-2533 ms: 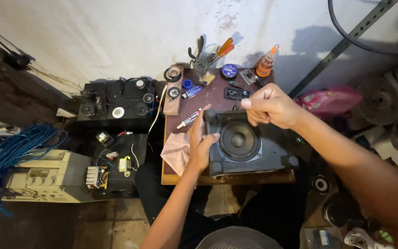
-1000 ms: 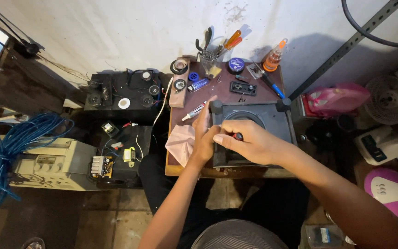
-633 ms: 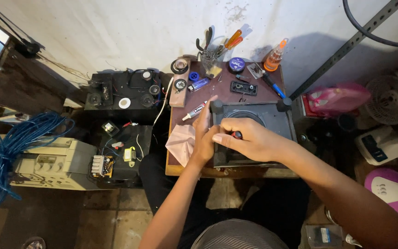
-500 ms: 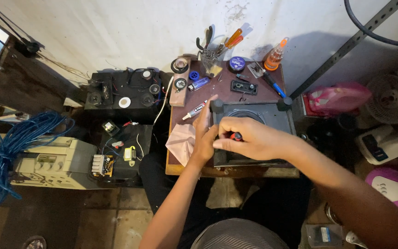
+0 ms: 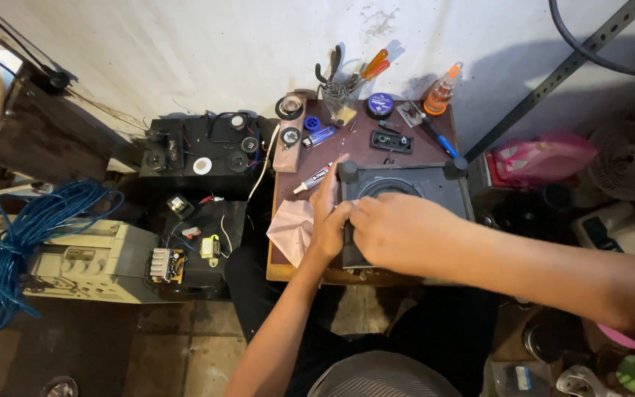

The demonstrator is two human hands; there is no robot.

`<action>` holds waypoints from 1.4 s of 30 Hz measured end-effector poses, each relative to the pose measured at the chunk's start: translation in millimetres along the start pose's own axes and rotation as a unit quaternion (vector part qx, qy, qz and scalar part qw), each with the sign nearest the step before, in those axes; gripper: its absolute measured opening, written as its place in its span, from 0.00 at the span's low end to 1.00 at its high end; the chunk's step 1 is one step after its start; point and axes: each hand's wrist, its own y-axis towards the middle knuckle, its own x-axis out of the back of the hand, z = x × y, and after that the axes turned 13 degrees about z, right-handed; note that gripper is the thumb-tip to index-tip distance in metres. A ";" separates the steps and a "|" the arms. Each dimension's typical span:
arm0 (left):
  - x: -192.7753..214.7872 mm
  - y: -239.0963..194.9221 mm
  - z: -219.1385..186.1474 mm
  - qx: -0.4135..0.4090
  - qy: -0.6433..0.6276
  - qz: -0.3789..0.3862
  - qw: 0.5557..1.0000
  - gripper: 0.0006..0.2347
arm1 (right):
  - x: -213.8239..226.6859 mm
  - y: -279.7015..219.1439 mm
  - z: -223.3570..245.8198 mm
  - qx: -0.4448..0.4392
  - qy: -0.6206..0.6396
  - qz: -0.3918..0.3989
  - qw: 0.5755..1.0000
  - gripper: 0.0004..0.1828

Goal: The person applies adhesive from a tube to the edge of a speaker cone, then uses a screwdriver to tighten screws around the speaker frame. The person flips the speaker over to show the back side.

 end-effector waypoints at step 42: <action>-3.7 0.7 -24.6 0.071 -0.030 -0.003 0.997 0.36 | 28.9 5.8 -5.7 -0.047 0.050 0.124 0.990 0.13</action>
